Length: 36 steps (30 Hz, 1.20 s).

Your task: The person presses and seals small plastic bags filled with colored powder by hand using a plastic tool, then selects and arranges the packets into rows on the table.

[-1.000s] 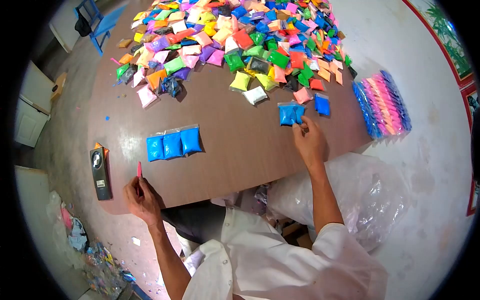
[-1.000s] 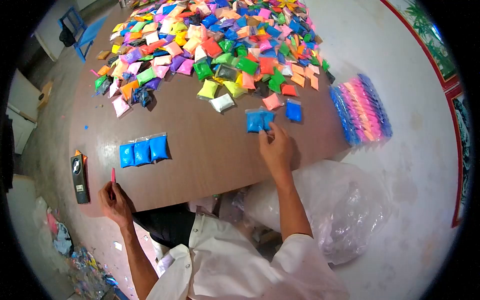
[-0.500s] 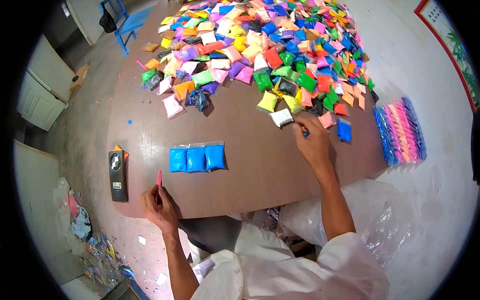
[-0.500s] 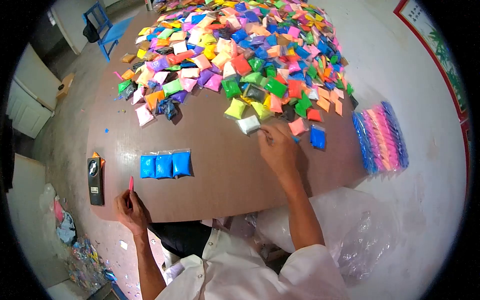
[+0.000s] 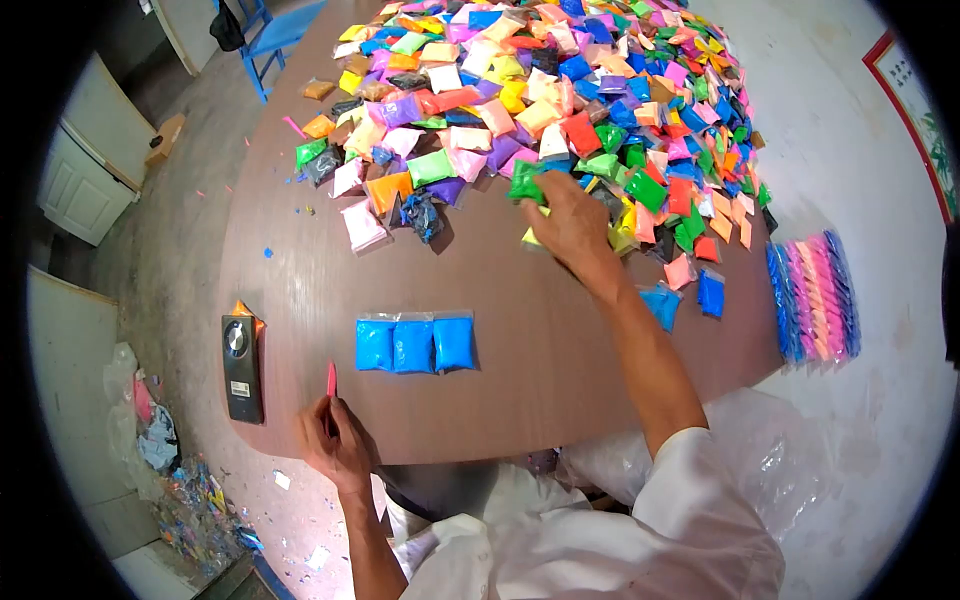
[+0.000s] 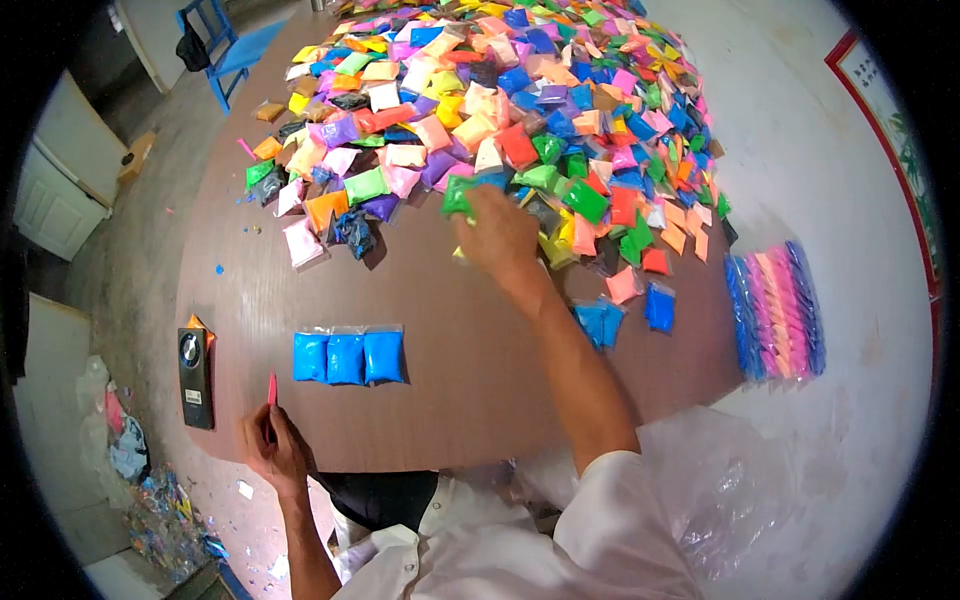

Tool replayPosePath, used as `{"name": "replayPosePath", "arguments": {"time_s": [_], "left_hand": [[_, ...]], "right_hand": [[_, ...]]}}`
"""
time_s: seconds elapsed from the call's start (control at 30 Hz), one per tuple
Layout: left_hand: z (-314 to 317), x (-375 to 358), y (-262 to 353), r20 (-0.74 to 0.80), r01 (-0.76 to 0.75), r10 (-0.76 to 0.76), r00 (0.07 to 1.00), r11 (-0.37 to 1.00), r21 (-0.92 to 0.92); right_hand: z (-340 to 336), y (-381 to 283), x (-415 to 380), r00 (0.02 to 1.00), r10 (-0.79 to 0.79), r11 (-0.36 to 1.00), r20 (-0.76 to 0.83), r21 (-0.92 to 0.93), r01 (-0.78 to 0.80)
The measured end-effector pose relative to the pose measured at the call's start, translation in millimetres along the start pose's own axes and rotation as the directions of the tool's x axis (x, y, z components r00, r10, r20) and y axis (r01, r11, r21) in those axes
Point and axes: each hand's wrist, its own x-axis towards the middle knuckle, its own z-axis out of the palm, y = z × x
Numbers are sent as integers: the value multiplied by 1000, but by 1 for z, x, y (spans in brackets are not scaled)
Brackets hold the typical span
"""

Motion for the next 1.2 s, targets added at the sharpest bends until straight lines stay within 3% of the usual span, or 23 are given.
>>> {"name": "replayPosePath", "arguments": {"time_s": [0.03, 0.1, 0.17, 0.23, 0.3, 0.47, 0.63, 0.73, 0.9, 0.97, 1.0, 1.07, 1.1, 1.2], "left_hand": [[-1, 0, 3, 9, 17, -17, 1000, 1000, -6], [1, -1, 1, 26, 36, -36, 999, 999, -13], [1, -3, -3, 14, 93, -93, 996, 995, -41], [1, -1, -2, 9, 66, -66, 998, 998, -19], [-1, 1, 2, 5, 39, -39, 999, 999, 2], [1, 0, 4, -10, 63, -63, 998, 998, -31], [-1, 2, 1, 5, 11, -11, 1000, 1000, 8], [-1, 1, 1, 4, 2, -2, 1000, 1000, -10], [1, 0, -1, -20, -14, 14, 1000, 1000, -24], [1, -1, -2, -28, -25, 25, 999, 1000, 8], [0, -1, -2, -14, -30, 30, 999, 1000, -2], [-1, -2, -2, 25, 44, -43, 999, 998, -35], [0, -3, -3, 47, 41, -38, 998, 998, -46], [-1, -2, -6, 26, -26, 25, 999, 1000, 5]], "right_hand": [[3, -6, -3, 994, -94, 993, -51, 62, 97], [7, -5, -6, 995, -78, 994, -59, 71, 82], [6, 5, -3, 995, 84, 996, -54, -23, -85], [11, 25, 5, 988, 83, 991, -128, -92, -95], [8, 35, 16, 980, 196, 960, -46, -194, -201], [8, 27, 35, 960, 279, 934, -16, -229, -275], [27, 37, 42, 944, 285, 947, -169, -103, -304], [23, 35, 37, 905, 407, 908, -121, -53, -416], [0, 51, 2, 900, 403, 911, -167, 166, -377], [-23, 46, -33, 855, 518, 658, -21, 648, -383], [-38, 48, -48, 833, 549, 554, 65, 719, -421], [-75, 45, -85, 795, 597, 518, 104, 706, -482], [-91, 45, -105, 762, 629, 477, 152, 699, -533], [-126, 63, -159, 709, 700, 508, 86, 638, -579]]}}
